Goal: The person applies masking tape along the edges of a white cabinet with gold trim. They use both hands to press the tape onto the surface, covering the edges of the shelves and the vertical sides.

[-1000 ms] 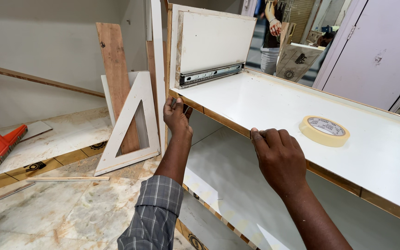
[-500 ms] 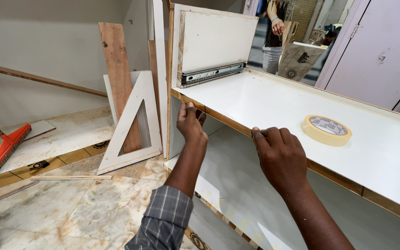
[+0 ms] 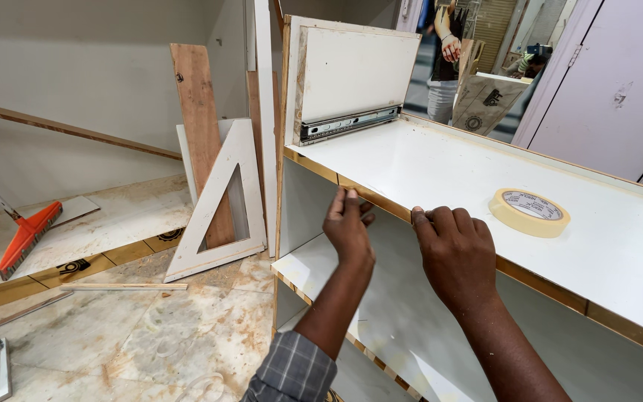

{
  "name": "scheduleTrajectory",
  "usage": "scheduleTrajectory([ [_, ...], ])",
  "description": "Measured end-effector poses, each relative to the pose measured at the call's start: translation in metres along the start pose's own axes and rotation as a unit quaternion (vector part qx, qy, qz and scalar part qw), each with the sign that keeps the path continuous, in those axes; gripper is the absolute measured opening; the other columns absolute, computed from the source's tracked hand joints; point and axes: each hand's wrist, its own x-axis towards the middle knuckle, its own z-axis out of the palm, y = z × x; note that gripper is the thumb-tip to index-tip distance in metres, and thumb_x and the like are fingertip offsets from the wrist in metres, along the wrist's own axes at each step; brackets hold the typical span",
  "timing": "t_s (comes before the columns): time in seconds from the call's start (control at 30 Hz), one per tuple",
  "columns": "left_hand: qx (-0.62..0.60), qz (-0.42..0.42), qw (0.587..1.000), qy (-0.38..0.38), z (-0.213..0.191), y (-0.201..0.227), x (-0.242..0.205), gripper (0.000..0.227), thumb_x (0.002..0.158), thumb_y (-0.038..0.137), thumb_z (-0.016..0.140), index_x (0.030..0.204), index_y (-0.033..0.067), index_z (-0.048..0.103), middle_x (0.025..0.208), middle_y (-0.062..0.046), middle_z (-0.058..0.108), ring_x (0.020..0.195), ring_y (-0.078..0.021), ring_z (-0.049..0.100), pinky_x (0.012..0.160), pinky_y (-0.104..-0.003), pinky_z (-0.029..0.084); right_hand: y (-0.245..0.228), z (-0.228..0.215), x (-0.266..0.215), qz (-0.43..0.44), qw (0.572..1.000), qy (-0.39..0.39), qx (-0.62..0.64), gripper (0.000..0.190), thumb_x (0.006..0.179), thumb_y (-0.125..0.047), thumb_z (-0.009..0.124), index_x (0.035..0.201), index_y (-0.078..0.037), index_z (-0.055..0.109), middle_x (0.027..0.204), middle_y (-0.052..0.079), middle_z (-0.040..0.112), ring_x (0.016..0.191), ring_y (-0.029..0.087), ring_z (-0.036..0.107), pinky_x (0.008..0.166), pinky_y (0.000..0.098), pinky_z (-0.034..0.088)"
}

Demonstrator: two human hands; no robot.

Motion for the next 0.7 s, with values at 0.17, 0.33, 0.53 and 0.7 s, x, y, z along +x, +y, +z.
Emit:
scheduleTrajectory([
  [0.17,-0.011,-0.015,0.998,-0.057,0.006,-0.006,-0.05,0.045,0.101,0.014,0.056,0.145,0.0019,0.056,0.106,-0.006,0.069,0.081,-0.0153,0.068,0.064,-0.03,0.053,0.002,0.0,-0.001,-0.005,1.0,-0.005,0.002,0.026,0.093,-0.014,0.07,0.119,-0.012,0.075,0.088,-0.001,0.062,0.081,0.015,0.06,0.068,0.0326,0.049],
  [0.33,-0.009,-0.064,0.993,-0.095,0.006,0.003,-0.089,0.044,0.101,0.012,0.052,0.143,0.0005,0.058,0.117,-0.008,0.071,0.085,-0.0156,0.07,0.069,-0.03,0.056,0.003,-0.002,-0.001,0.002,1.0,-0.019,0.017,0.032,0.089,-0.012,0.072,0.12,-0.014,0.074,0.091,-0.001,0.064,0.084,0.016,0.062,0.069,0.0333,0.05],
  [0.53,-0.023,-0.157,0.974,-0.164,-0.003,0.009,-0.11,0.043,0.1,0.01,0.047,0.142,0.0059,0.057,0.129,-0.007,0.071,0.097,-0.0146,0.071,0.076,-0.03,0.056,0.011,-0.014,0.004,0.01,0.994,-0.057,0.092,0.043,0.079,-0.016,0.075,0.121,-0.015,0.074,0.098,0.0,0.069,0.089,0.018,0.066,0.072,0.035,0.053],
  [0.7,-0.023,-0.216,0.942,-0.256,-0.018,0.008,-0.133,0.035,0.102,0.011,0.051,0.133,0.0009,0.062,0.13,-0.011,0.068,0.106,-0.0196,0.069,0.084,-0.034,0.055,0.025,-0.064,-0.025,0.071,0.991,-0.033,0.11,0.037,0.091,-0.013,0.077,0.128,-0.015,0.073,0.099,0.0,0.073,0.092,0.018,0.068,0.074,0.0342,0.053],
])
